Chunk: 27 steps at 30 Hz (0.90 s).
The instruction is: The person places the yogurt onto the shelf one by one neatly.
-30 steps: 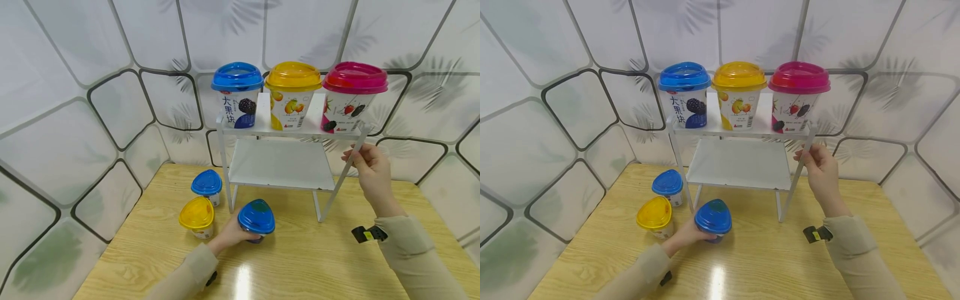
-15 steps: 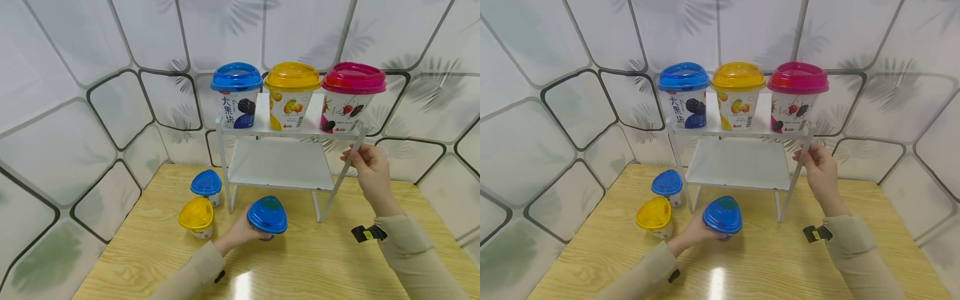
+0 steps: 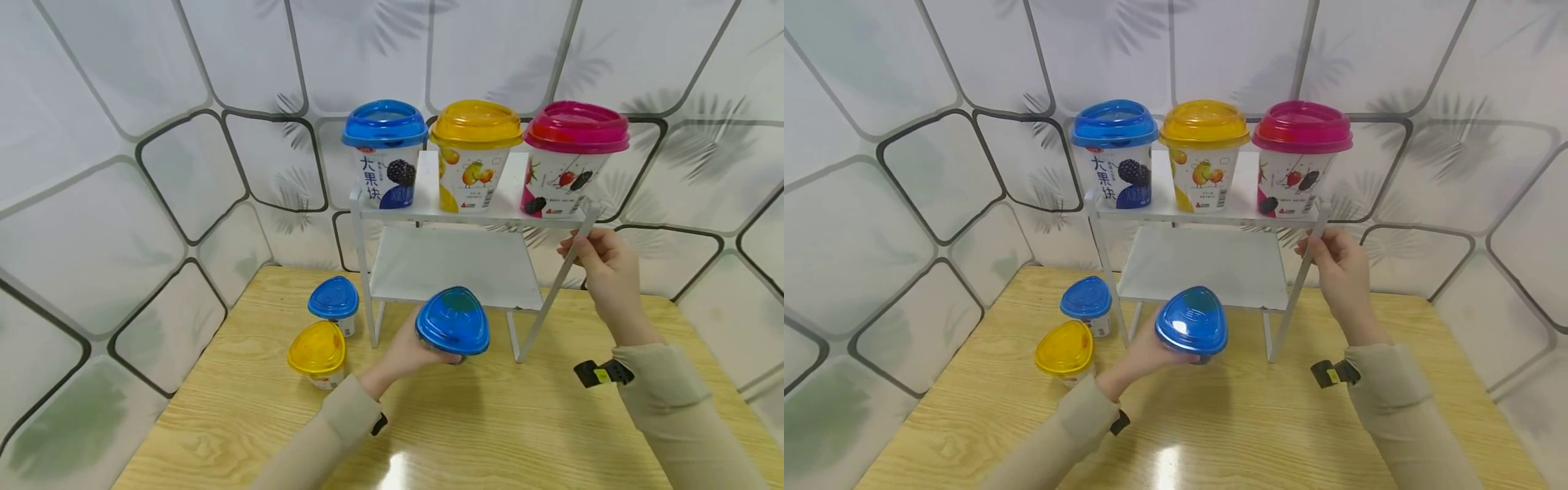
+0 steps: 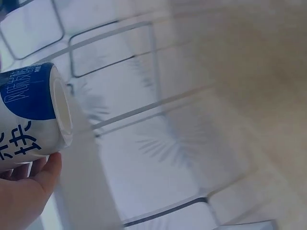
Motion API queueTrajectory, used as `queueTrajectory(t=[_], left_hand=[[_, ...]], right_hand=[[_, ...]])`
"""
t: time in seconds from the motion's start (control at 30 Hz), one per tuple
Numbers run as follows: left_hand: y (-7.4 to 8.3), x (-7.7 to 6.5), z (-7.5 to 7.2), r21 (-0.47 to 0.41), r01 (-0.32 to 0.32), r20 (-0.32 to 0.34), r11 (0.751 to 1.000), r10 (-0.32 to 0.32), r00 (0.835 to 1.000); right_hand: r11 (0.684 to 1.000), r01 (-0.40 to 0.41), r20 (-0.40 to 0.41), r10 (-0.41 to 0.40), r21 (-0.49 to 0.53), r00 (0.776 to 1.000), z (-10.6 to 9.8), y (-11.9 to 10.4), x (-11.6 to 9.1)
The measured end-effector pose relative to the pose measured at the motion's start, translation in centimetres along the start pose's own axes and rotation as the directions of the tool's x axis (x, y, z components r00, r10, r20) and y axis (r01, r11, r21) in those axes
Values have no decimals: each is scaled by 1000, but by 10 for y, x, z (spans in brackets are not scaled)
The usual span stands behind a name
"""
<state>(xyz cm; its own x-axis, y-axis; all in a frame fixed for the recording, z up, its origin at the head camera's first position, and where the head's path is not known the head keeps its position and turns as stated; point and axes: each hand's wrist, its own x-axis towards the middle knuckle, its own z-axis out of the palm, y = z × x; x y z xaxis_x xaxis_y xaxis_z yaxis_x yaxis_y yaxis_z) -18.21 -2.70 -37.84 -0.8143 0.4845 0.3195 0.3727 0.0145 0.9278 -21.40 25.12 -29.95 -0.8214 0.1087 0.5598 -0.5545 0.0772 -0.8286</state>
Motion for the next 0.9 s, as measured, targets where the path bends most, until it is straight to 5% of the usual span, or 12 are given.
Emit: queueTrajectory(t=[0.37,0.73,0.9], left_hand=[[35,20,-8,-25,-17,-76,1000,15,997],[17,58,-16,-67,28,-229,997,-43,972],[11,68,-16,-30,-6,-259,1000,-2,966]], right_hand=[[999,-14,-10,13,-35,1000,-1,-2,2],[999,1,-15,0,43,1000,1,-2,2],[999,2,-16,-1,54,1000,1,-1,2]])
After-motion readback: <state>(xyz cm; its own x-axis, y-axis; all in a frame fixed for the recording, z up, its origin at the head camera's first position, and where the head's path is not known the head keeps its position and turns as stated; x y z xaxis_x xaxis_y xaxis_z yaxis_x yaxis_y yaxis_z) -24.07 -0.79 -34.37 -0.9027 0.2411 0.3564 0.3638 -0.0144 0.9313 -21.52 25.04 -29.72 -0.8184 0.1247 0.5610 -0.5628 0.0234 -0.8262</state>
